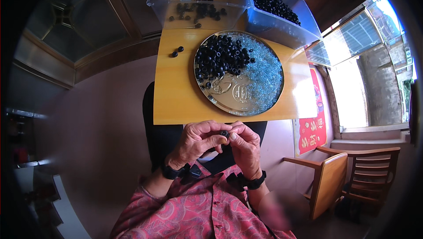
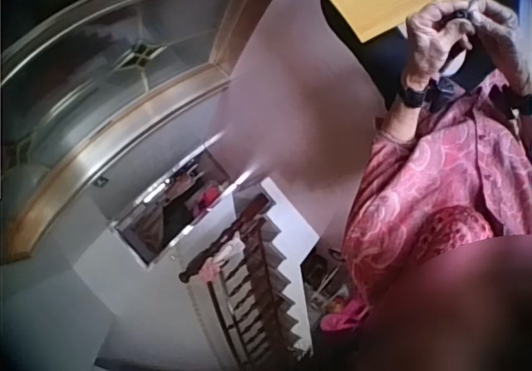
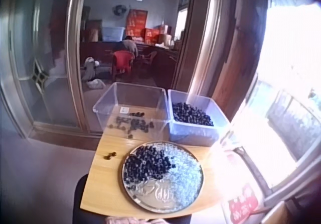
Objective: Sorting and inspecting small black plastic or rubber rings from a metal tray into plastic bins.
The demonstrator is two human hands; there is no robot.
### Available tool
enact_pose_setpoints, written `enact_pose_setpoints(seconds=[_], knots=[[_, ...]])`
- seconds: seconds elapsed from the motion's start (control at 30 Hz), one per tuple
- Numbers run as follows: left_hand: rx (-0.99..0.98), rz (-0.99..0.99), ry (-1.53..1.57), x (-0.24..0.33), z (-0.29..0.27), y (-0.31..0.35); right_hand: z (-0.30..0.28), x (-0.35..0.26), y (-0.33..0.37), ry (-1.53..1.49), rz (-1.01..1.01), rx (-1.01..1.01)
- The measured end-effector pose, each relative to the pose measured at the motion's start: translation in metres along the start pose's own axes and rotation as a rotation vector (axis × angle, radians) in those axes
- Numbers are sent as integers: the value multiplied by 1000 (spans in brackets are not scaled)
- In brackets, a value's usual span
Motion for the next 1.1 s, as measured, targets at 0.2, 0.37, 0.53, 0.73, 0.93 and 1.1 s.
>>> enact_pose_setpoints(seconds=[0.2,0.37,0.53,0.73,0.93,1.1], knots=[[112,-77,12,24,-11,-22,1,1,1,305,21,69],[244,102,4,91,-47,-94,2,6,11,339,40,69],[312,297,93,148,-93,-190,9,8,16,299,29,48],[324,369,60,143,-128,-212,7,3,16,393,-43,70],[251,100,-457,91,-80,-130,-8,3,11,474,-80,87],[253,432,-1189,30,-58,-68,-9,14,5,497,-40,80]])
Point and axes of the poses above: each hand's wrist, its own y-axis away from the middle knuckle, its own z-axis out of the palm, x = y × z, the point moved 3 cm from there along -y, towards the middle knuckle, and after that the axes turned 3 degrees about -x, right-handed, at the moved point
